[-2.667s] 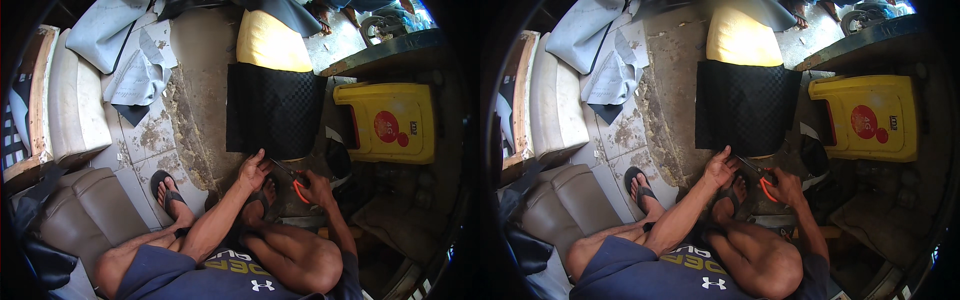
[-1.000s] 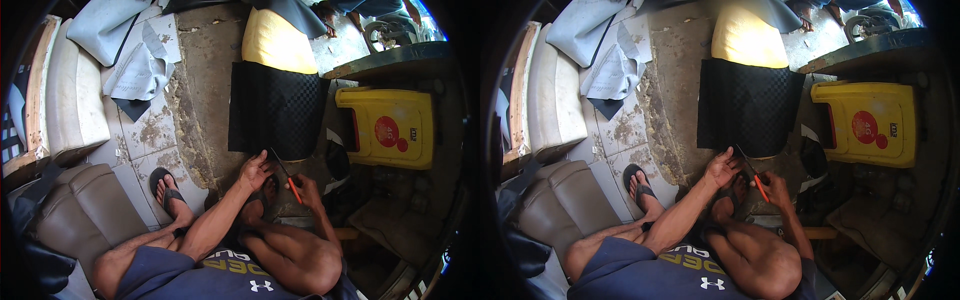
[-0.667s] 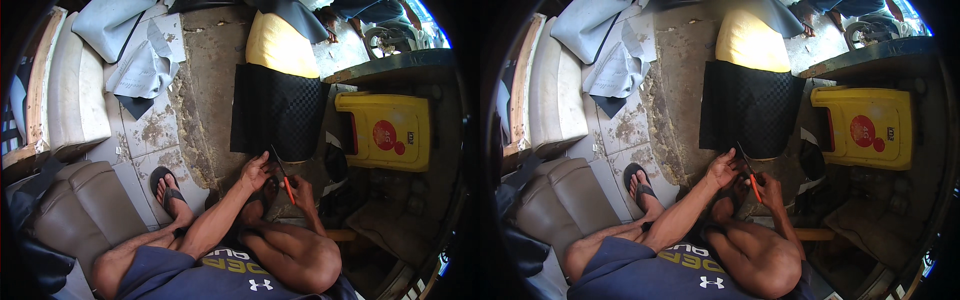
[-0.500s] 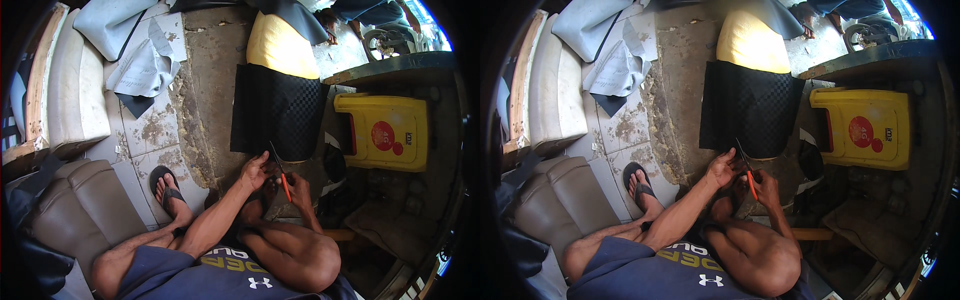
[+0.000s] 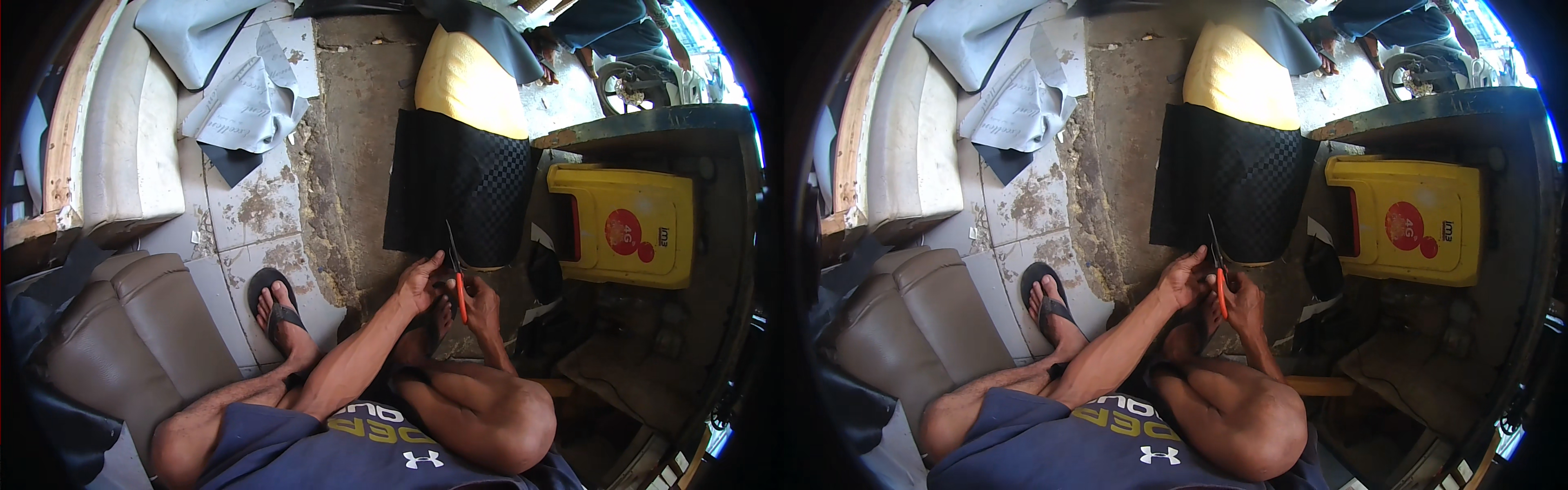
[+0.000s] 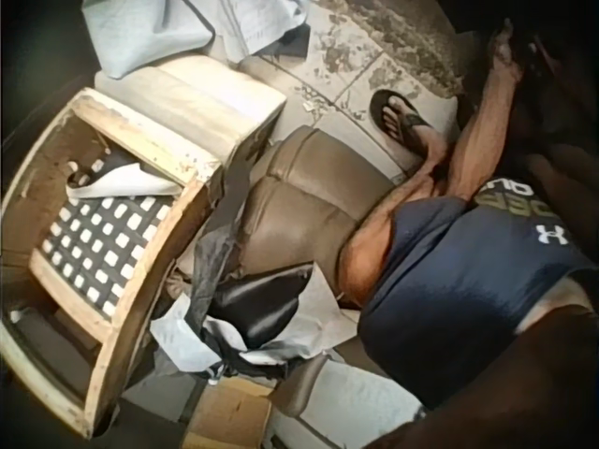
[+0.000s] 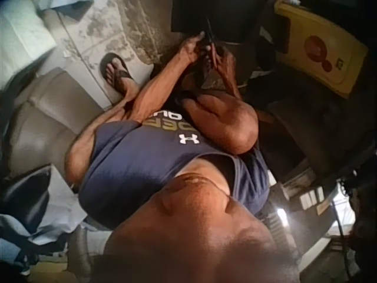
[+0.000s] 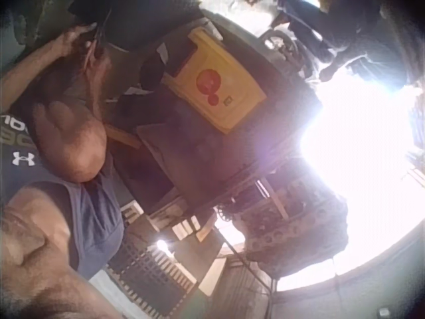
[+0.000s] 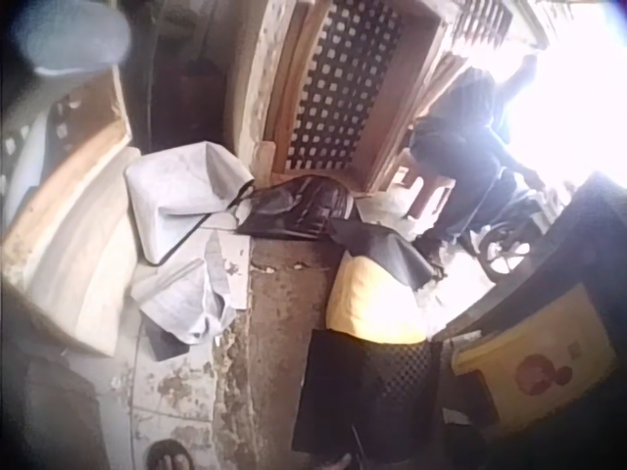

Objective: The person cuts a piece of black patterned fabric with scissors and then places a paper template on top of the fabric to cut around its edges.

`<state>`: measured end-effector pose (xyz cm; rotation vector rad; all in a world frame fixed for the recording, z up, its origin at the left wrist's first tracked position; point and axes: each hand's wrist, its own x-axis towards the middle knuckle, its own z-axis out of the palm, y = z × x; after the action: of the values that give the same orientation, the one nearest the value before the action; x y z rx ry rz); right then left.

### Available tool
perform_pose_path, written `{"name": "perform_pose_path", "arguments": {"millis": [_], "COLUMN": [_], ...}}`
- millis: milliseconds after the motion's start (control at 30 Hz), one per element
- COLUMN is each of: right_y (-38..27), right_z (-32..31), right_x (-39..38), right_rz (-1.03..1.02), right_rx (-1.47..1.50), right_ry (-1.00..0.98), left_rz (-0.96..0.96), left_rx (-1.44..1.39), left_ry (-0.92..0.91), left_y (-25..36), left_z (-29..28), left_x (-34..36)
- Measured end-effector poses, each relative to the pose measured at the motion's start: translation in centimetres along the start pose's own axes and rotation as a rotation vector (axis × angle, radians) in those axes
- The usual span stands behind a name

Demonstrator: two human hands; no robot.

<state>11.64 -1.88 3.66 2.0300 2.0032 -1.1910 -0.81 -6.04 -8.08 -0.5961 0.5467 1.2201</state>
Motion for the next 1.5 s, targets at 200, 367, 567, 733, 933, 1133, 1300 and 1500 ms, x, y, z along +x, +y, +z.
{"name": "perform_pose_path", "arguments": {"millis": [200,367,567,733,933,1133,1300,1500], "right_y": [-1.6,-2.3,-4.0,-5.1,-6.1,-8.1,-8.9,-8.4], "right_z": [0.4,1.5,1.6,1.4,1.6,1.5,1.7,2.2], "right_x": [0.3,0.6,0.8,1.5,1.4,2.0,2.9,4.8], "right_rz": [0.024,0.010,0.064,0.039,0.069,0.111,0.108,0.051], "right_rx": [0.002,0.033,0.005,-0.056,-0.037,0.062,0.077,0.082], "right_ry": [0.040,0.081,0.088,0.114,0.125,0.044,0.064,0.096], "left_rz": [-0.044,-0.079,-0.065,-0.070,-0.121,-0.098,-0.113,-0.113], "left_rx": [0.041,0.018,0.051,0.022,0.029,-0.078,-0.075,-0.048], "left_ry": [0.009,0.031,0.021,-0.043,-0.011,-0.170,-0.014,-0.023], "left_y": [0.5,1.2,0.7,0.5,1.0,1.0,0.8,0.9], "left_z": [0.6,0.0,-0.9,-1.1,-0.2,-1.9,-1.5,-2.3], "left_x": [-1.2,-1.5,-0.6,-0.8,-1.7,-0.7,-1.0,-0.6]}}
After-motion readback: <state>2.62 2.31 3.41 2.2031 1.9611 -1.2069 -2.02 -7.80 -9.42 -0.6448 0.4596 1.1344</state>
